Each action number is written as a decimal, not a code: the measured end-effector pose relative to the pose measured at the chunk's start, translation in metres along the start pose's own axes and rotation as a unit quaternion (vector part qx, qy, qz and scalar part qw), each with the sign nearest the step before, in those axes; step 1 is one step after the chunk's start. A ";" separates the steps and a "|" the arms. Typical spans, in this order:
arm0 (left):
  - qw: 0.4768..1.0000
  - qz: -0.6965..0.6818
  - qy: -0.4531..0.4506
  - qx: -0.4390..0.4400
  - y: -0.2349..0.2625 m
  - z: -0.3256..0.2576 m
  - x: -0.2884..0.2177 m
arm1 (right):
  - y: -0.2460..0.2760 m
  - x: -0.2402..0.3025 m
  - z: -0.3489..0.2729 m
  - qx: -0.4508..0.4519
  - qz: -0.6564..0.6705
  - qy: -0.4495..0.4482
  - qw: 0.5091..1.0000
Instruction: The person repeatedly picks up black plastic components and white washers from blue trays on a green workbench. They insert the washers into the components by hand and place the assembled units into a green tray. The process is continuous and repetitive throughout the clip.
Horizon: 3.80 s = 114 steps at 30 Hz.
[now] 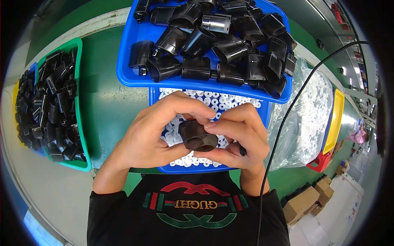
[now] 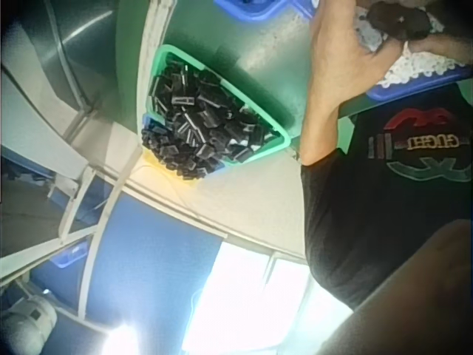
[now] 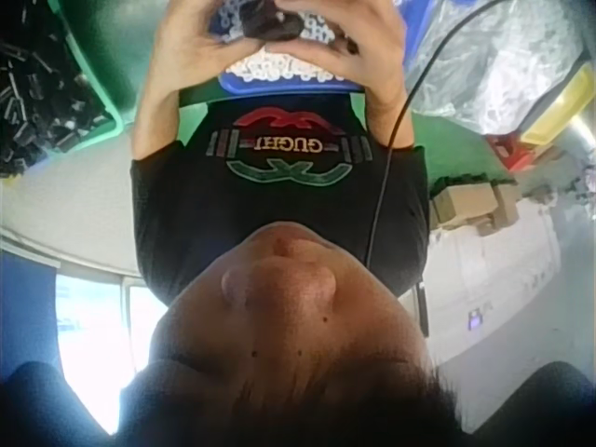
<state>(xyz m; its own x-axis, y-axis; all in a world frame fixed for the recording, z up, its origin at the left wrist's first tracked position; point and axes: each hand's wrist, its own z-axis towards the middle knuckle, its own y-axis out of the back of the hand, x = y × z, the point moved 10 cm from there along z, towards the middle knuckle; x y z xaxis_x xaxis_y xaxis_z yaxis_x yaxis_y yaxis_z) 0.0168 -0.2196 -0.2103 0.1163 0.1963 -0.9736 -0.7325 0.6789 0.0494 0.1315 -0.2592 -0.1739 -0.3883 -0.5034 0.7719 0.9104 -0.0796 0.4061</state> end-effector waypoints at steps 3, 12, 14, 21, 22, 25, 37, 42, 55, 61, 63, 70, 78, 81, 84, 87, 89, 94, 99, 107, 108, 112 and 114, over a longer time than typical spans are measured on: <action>1.000 -0.002 -0.002 0.005 0.000 0.001 -0.002 | -0.002 -0.001 -0.001 0.008 0.002 -0.006 1.000; 0.999 -0.024 -0.039 0.013 0.012 0.003 -0.014 | 0.015 0.013 -0.005 -0.046 -0.018 0.014 0.999; 0.998 0.011 -0.064 -0.026 0.024 0.000 -0.015 | 0.007 0.005 -0.003 -0.014 -0.110 0.023 0.994; 0.985 -0.111 -0.059 -0.116 0.051 -0.010 -0.008 | 0.012 0.003 -0.004 -0.009 -0.071 0.024 0.997; 0.990 -0.091 -0.083 -0.068 0.051 -0.010 -0.006 | 0.012 0.003 -0.004 -0.009 -0.068 0.028 0.997; 0.996 0.009 -0.088 -0.014 0.039 -0.005 -0.009 | 0.011 0.000 -0.003 -0.003 -0.066 0.008 0.998; 0.994 0.071 0.059 0.058 -0.015 0.002 0.013 | 0.013 -0.002 -0.002 -0.002 0.112 -0.055 0.992; 0.995 0.071 0.055 0.043 -0.015 0.002 0.014 | 0.043 0.014 0.002 -0.116 0.255 -0.004 0.960; 0.997 0.033 0.042 0.049 -0.027 -0.001 0.014 | 0.021 0.035 0.020 -0.094 0.432 -0.009 0.897; 0.997 0.028 0.060 0.034 -0.026 -0.002 0.020 | 0.008 0.039 0.026 -0.029 0.398 0.009 0.917; 0.997 0.030 0.059 0.037 -0.026 -0.001 0.019 | 0.007 0.040 0.027 -0.026 0.393 0.014 0.919; 0.998 0.018 0.036 0.038 -0.028 -0.002 0.018 | 0.003 0.038 0.024 -0.049 0.407 0.014 0.912; 0.999 0.032 0.018 0.031 -0.027 -0.002 0.016 | -0.002 0.035 0.020 -0.051 0.394 0.007 0.918; 0.998 0.051 0.034 0.029 -0.025 -0.003 0.017 | -0.004 0.030 0.015 -0.054 0.370 -0.013 0.927; 0.996 0.081 0.018 0.024 -0.021 -0.003 0.012 | -0.007 0.025 0.010 -0.074 0.360 -0.012 0.930; 0.993 0.113 -0.004 0.026 -0.018 0.002 0.006 | -0.008 0.028 0.009 -0.098 0.330 0.004 0.939; 0.992 0.126 0.007 0.030 -0.014 0.003 0.008 | -0.004 0.028 0.012 -0.103 0.327 0.000 0.939; 0.992 0.122 0.006 0.031 -0.002 0.003 -0.005 | 0.045 0.051 0.026 -0.085 0.382 0.028 0.920; 0.984 0.178 -0.009 0.020 0.004 0.007 -0.017 | 0.070 0.057 0.019 -0.058 0.271 0.063 0.959; 0.975 0.218 0.009 -0.050 0.023 0.008 -0.025 | -0.013 -0.007 -0.009 0.145 -0.088 -0.014 0.985; 0.975 0.214 0.009 -0.057 0.027 0.011 -0.029 | -0.019 -0.010 -0.011 0.149 -0.114 -0.015 0.982; 0.968 0.178 -0.026 -0.173 0.076 0.017 -0.051 | -0.035 -0.021 -0.021 0.173 -0.204 -0.013 0.964; 0.924 0.253 -0.062 -0.280 0.107 0.029 -0.068 | -0.037 -0.026 -0.025 0.175 -0.230 -0.006 0.957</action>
<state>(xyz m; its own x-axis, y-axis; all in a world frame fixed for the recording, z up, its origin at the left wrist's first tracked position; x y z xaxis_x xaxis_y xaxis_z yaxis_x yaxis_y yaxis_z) -0.0496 -0.1398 -0.1322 -0.2856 0.4924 -0.8222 -0.9422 0.0127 0.3348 0.1116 -0.2647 -0.2215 -0.7400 -0.4749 0.4763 0.5396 0.0034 0.8419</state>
